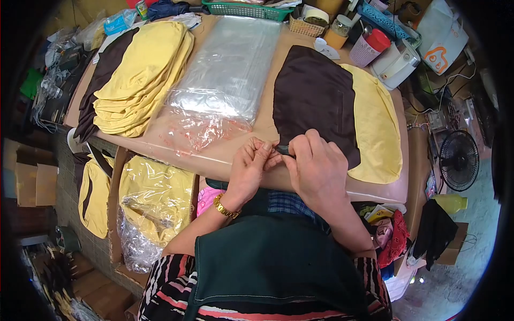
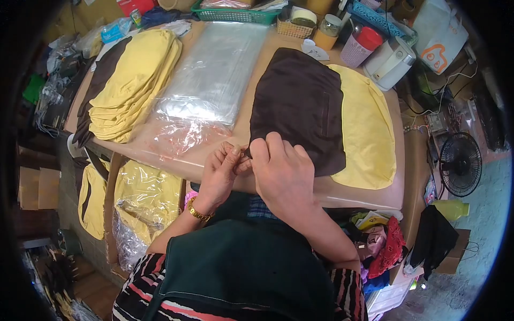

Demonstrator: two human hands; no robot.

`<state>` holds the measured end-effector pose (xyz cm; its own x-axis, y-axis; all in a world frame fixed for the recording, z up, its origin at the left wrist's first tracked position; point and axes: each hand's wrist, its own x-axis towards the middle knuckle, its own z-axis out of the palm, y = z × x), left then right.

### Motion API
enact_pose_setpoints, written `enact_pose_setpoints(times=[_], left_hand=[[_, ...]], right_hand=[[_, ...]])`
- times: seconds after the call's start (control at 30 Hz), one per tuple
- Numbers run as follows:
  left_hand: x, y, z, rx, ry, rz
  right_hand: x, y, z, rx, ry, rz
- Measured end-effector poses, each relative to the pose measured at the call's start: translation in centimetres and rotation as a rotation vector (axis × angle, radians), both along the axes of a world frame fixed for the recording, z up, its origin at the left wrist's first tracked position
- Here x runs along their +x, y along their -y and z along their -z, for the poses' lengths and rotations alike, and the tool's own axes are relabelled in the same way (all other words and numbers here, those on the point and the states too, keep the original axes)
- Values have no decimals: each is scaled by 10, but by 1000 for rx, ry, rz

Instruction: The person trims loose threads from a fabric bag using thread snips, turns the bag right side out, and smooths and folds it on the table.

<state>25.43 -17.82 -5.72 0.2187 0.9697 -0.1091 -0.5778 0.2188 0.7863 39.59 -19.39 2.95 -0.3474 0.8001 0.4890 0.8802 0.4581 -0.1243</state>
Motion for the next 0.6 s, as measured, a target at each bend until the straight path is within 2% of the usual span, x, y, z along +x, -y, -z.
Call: enact_pose_setpoints(times=[0.33, 0.4, 0.5, 0.53, 0.6], left_hand=[[-1, 4, 3, 43, -24, 9], [-2, 5, 1, -24, 40, 15], [-15, 4, -16, -53, -15, -70], [-23, 1, -15, -52, -15, -69], [-46, -6, -12, 63, -98, -227]], right_hand=[[-3, -1, 12, 63, -11, -111], [-2, -1, 13, 16, -86, -38], [16, -14, 20, -98, -330, 79], [23, -16, 19, -114, -312, 127], [34, -21, 32, -144, -373, 159]])
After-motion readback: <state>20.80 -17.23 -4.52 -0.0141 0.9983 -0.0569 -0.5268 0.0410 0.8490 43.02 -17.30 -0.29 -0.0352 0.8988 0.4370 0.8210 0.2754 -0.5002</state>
